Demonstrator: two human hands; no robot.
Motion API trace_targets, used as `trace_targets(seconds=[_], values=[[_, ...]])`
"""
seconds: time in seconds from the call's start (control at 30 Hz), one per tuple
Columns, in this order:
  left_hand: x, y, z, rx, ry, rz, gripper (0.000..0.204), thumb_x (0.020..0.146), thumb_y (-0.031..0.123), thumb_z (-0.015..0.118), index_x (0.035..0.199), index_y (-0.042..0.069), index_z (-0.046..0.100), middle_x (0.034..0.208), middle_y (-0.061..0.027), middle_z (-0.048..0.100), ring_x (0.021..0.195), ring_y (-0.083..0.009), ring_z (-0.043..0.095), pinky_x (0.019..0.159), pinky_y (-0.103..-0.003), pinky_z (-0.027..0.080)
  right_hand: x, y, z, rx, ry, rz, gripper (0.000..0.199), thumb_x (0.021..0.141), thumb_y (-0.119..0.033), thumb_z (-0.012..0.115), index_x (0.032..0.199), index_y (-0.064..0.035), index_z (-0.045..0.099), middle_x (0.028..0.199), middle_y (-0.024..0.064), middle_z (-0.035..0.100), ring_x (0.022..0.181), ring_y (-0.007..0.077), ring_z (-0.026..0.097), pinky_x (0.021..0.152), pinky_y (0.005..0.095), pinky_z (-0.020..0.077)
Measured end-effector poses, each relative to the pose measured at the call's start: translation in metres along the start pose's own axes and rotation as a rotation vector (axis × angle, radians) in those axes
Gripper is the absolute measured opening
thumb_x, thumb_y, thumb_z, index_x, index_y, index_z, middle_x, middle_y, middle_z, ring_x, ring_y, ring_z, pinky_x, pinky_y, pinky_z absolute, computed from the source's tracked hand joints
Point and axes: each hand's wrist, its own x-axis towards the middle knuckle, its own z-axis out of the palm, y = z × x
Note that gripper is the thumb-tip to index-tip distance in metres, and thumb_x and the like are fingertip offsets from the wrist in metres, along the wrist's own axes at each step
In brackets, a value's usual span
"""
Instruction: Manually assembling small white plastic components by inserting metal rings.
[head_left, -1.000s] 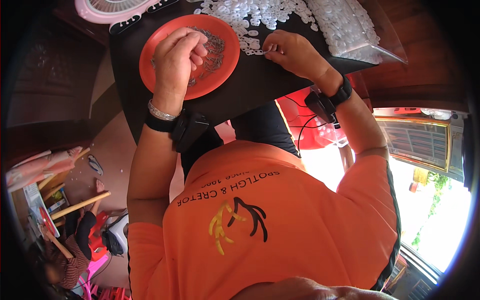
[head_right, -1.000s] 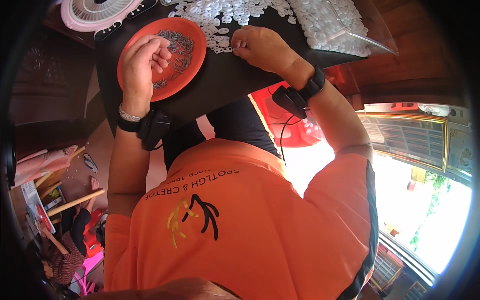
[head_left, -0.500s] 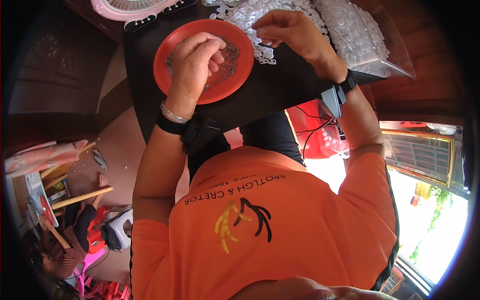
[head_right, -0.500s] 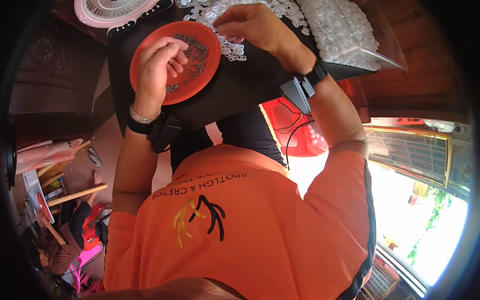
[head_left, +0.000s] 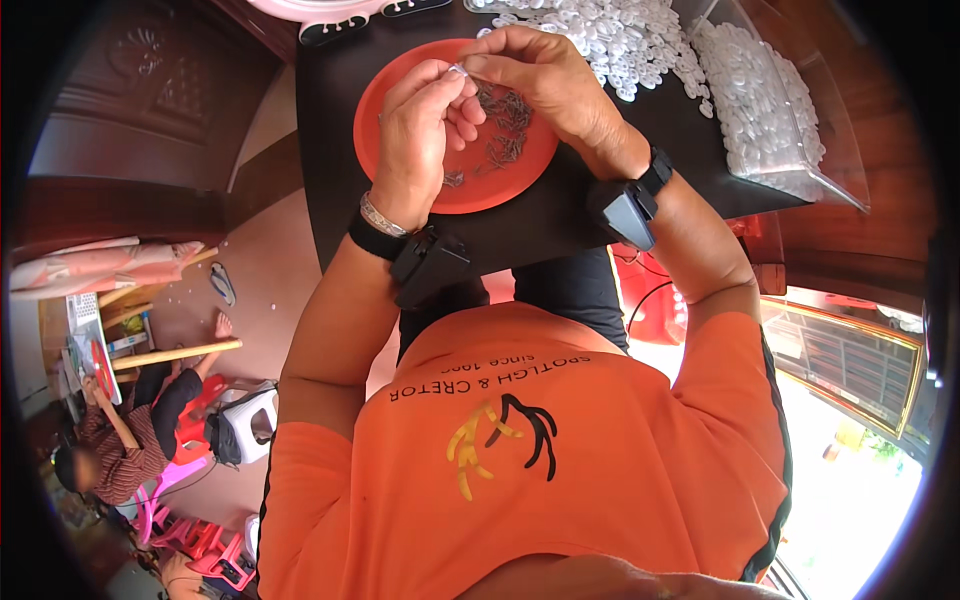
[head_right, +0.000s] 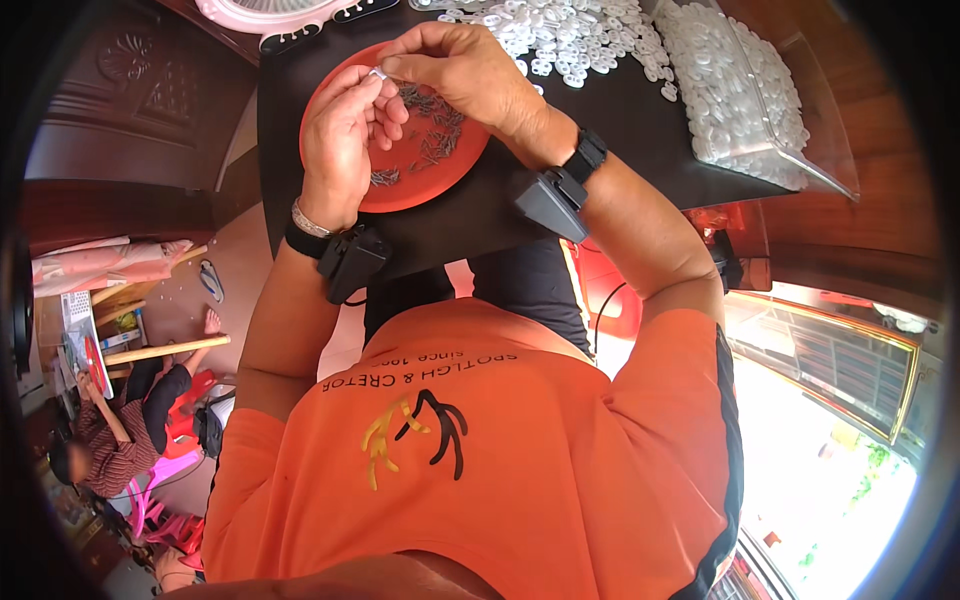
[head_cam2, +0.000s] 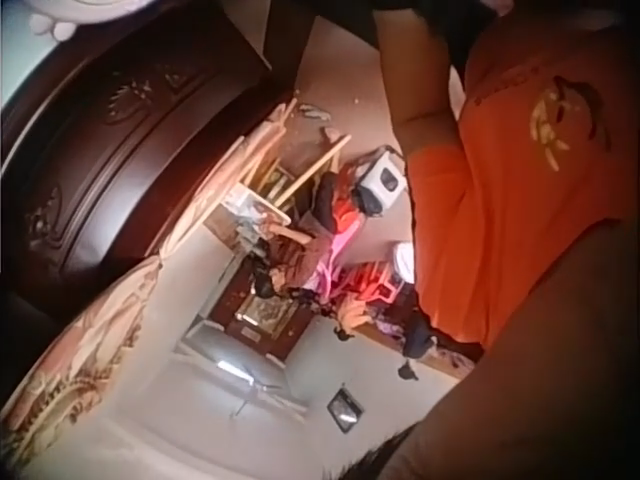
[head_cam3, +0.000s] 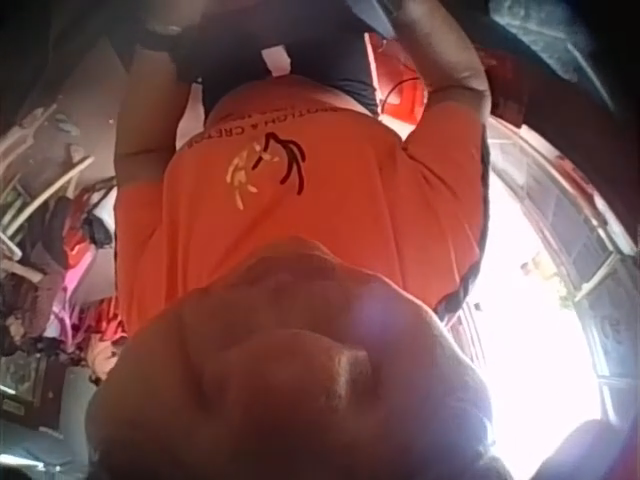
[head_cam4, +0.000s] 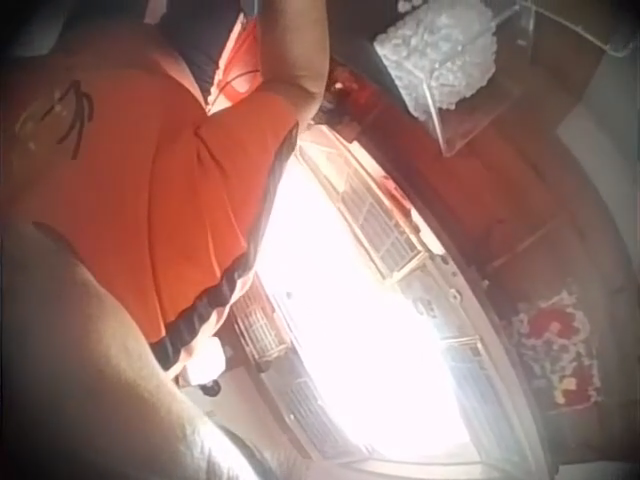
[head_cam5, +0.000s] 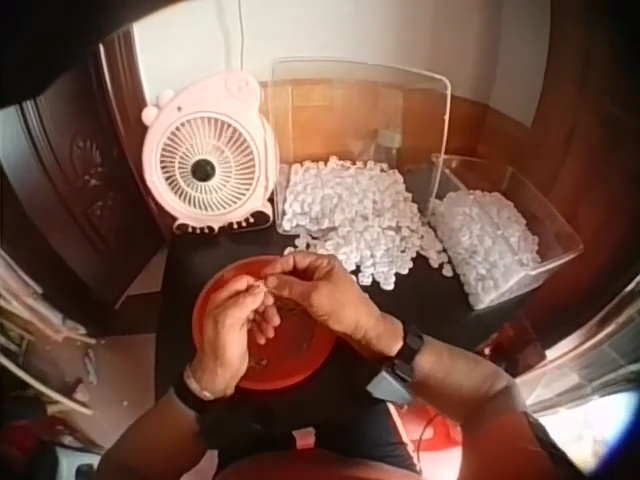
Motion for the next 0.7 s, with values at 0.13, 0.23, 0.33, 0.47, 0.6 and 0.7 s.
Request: trace_targets(seconds=[0.13, 0.23, 0.33, 0.47, 0.6, 0.7], values=[[0.002, 0.0, -0.003, 0.073, 0.027, -0.019, 0.02, 0.09, 0.02, 0.044, 0.085, 0.003, 0.055, 0.069, -0.0043, 0.058, 0.057, -0.0093, 0.05, 0.052, -0.02, 0.036, 0.0, 0.004, -0.004, -0.131, -0.02, -0.055, 0.013, 0.082, -0.01, 0.066, 0.09, 0.0005, 0.066, 0.08, 0.0041, 0.066, 0.074, 0.0086, 0.061, 0.072, 0.0218, 0.0486], [0.001, 0.0, -0.001, 0.138, 0.027, 0.005, 0.02, 0.09, 0.019, 0.044, 0.084, 0.004, 0.055, 0.069, -0.0035, 0.057, 0.057, -0.0083, 0.049, 0.052, -0.02, 0.036, 0.001, 0.007, -0.007, -0.202, -0.059, -0.082, 0.014, 0.082, -0.01, 0.066, 0.09, 0.0005, 0.065, 0.081, 0.004, 0.066, 0.077, 0.0083, 0.061, 0.073, 0.0221, 0.0487], [0.002, 0.002, 0.001, 0.119, 0.045, 0.021, 0.019, 0.087, 0.018, 0.048, 0.078, 0.004, 0.056, 0.063, -0.002, 0.056, 0.053, -0.0068, 0.048, 0.047, -0.019, 0.036, 0.0, 0.006, -0.01, -0.286, -0.115, -0.102, 0.013, 0.086, -0.008, 0.062, 0.095, 0.0013, 0.063, 0.085, 0.0033, 0.064, 0.079, 0.0088, 0.06, 0.074, 0.0219, 0.0486], [0.004, 0.001, -0.003, 0.077, 0.013, -0.005, 0.018, 0.086, 0.018, 0.048, 0.078, 0.004, 0.056, 0.063, -0.0016, 0.055, 0.053, -0.0069, 0.048, 0.047, -0.019, 0.036, -0.004, -0.01, 0.001, -0.092, -0.178, -0.042, 0.006, 0.089, -0.005, 0.056, 0.091, 0.0007, 0.058, 0.077, 0.0041, 0.063, 0.071, 0.0111, 0.059, 0.066, 0.0223, 0.048], [0.002, 0.003, -0.001, 0.056, 0.032, 0.028, 0.017, 0.086, 0.017, 0.048, 0.077, 0.005, 0.056, 0.063, -0.0017, 0.055, 0.052, -0.0069, 0.048, 0.047, -0.019, 0.036, -0.005, -0.01, 0.002, -0.06, -0.168, -0.021, 0.005, 0.089, -0.003, 0.054, 0.091, 0.001, 0.056, 0.077, 0.0046, 0.062, 0.071, 0.0111, 0.059, 0.066, 0.0233, 0.0478], [0.004, 0.005, -0.006, -0.016, 0.108, 0.077, 0.014, 0.084, 0.014, 0.047, 0.075, 0.005, 0.054, 0.06, -0.0028, 0.056, 0.05, -0.0072, 0.048, 0.046, -0.019, 0.035, -0.005, 0.0, -0.006, -0.432, -0.195, -0.092, 0.008, 0.084, -0.005, 0.06, 0.091, -0.0007, 0.061, 0.079, 0.0041, 0.063, 0.072, 0.0107, 0.059, 0.068, 0.0233, 0.0476]])
